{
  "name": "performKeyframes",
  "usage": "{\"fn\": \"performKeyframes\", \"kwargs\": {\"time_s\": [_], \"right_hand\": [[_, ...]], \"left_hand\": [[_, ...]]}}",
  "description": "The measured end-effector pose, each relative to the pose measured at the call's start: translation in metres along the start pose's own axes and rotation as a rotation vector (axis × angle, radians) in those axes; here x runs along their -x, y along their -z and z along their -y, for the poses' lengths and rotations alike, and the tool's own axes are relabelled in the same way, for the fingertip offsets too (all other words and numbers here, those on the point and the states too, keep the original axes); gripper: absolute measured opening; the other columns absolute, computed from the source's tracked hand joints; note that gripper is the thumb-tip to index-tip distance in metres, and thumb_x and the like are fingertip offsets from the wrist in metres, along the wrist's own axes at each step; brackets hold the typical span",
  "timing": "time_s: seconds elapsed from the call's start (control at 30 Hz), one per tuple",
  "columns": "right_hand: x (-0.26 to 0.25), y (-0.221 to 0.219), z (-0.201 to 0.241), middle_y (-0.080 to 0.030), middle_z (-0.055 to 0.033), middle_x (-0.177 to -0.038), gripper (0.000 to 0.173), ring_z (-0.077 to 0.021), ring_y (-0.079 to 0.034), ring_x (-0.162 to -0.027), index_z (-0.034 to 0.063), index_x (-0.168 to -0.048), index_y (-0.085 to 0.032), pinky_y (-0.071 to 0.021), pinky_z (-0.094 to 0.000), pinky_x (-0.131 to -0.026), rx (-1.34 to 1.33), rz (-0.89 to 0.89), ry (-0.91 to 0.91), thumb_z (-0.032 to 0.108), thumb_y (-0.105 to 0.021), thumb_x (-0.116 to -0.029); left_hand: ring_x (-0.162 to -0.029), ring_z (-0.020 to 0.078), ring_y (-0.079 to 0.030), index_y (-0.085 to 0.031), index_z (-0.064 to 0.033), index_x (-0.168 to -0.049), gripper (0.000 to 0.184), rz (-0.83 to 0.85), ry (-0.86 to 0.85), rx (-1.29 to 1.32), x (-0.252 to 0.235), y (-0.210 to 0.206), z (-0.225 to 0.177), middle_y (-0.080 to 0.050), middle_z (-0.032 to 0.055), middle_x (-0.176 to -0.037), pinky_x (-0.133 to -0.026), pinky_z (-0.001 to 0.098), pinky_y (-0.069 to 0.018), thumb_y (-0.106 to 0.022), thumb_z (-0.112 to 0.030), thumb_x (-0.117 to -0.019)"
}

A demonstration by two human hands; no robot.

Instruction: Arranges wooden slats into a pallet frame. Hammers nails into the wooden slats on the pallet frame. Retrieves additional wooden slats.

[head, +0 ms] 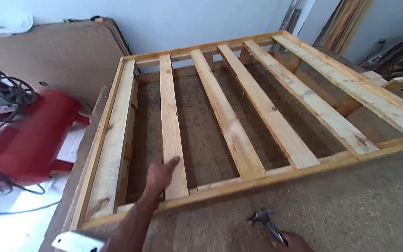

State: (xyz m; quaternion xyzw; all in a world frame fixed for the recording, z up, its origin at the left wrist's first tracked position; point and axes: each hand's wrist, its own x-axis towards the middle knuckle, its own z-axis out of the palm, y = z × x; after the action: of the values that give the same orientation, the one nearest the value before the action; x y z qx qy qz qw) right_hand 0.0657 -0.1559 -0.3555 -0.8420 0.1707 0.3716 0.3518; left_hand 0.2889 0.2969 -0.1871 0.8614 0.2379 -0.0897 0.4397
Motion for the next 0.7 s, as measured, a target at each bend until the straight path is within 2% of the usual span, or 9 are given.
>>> {"fn": "performKeyframes", "kwargs": {"time_s": [0.1, 0.17, 0.33, 0.5, 0.63, 0.7], "right_hand": [[0.003, -0.001, -0.002, -0.071, -0.0088, -0.076, 0.044, -0.0254, -0.071, -0.065, 0.0071, -0.107, -0.068, -0.0622, -0.0495, -0.066, 0.027, 0.024, -0.031, 0.05, -0.064, -0.096], [0.004, -0.004, -0.003, -0.071, -0.008, -0.075, 0.042, -0.0237, -0.071, -0.063, 0.0073, -0.108, -0.066, -0.0636, -0.046, -0.064, 0.005, 0.039, -0.041, 0.047, -0.063, -0.0982], [0.003, -0.004, 0.0, -0.071, -0.0072, -0.07, 0.036, -0.0226, -0.071, -0.058, 0.0075, -0.103, -0.065, -0.0642, -0.0427, -0.059, -0.06, 0.015, -0.053, 0.043, -0.063, -0.0977], [0.003, -0.004, 0.001, -0.07, -0.0083, -0.07, 0.032, -0.0226, -0.071, -0.058, 0.007, -0.104, -0.065, -0.064, -0.042, -0.059, -0.107, 0.037, -0.076, 0.039, -0.063, -0.0994], [0.002, -0.004, -0.001, -0.07, -0.0078, -0.069, 0.033, -0.022, -0.071, -0.057, 0.0071, -0.102, -0.065, -0.0641, -0.0414, -0.058, -0.112, 0.028, -0.064, 0.04, -0.064, -0.0985], [0.002, -0.004, 0.0, -0.07, -0.0079, -0.069, 0.032, -0.0222, -0.071, -0.057, 0.0073, -0.101, -0.065, -0.0643, -0.0415, -0.058, -0.114, 0.021, -0.066, 0.04, -0.065, -0.0983]], "left_hand": [[-0.088, 0.0341, -0.072, -0.07, -0.0049, -0.113, 0.06, 0.038, 0.021, -0.053, 0.004, 0.001, 0.005, -0.073, 0.0174, -0.095, -0.083, 0.0618, -0.0572, -0.067, -0.061, -0.0927], [-0.085, 0.0303, -0.073, -0.071, -0.0053, -0.109, 0.059, 0.026, 0.03, 0.0, 0.006, -0.001, 0.01, -0.074, 0.0146, -0.093, -0.081, 0.0581, -0.059, -0.068, -0.061, -0.0915], [-0.08, 0.0228, -0.074, -0.071, -0.0073, -0.106, 0.054, 0.016, 0.025, 0.091, -0.002, -0.002, 0.009, -0.075, 0.0094, -0.089, -0.076, 0.0497, -0.0618, -0.073, -0.059, -0.0895], [-0.079, 0.0227, -0.074, -0.071, -0.0081, -0.103, 0.053, 0.006, -0.003, 0.081, -0.005, -0.005, 0.013, -0.075, 0.009, -0.088, -0.076, 0.0507, -0.0612, -0.071, -0.06, -0.0899], [-0.074, 0.0185, -0.075, -0.071, -0.0062, -0.103, 0.044, 0.027, -0.031, 0.228, -0.003, -0.006, 0.012, -0.076, 0.0075, -0.085, -0.071, 0.0422, -0.0643, -0.072, -0.05, -0.094], [-0.073, 0.0182, -0.075, -0.07, -0.0057, -0.103, 0.043, 0.035, -0.035, 0.261, -0.003, -0.009, 0.01, -0.076, 0.0073, -0.084, -0.07, 0.0412, -0.0647, -0.072, -0.047, -0.094]]}}
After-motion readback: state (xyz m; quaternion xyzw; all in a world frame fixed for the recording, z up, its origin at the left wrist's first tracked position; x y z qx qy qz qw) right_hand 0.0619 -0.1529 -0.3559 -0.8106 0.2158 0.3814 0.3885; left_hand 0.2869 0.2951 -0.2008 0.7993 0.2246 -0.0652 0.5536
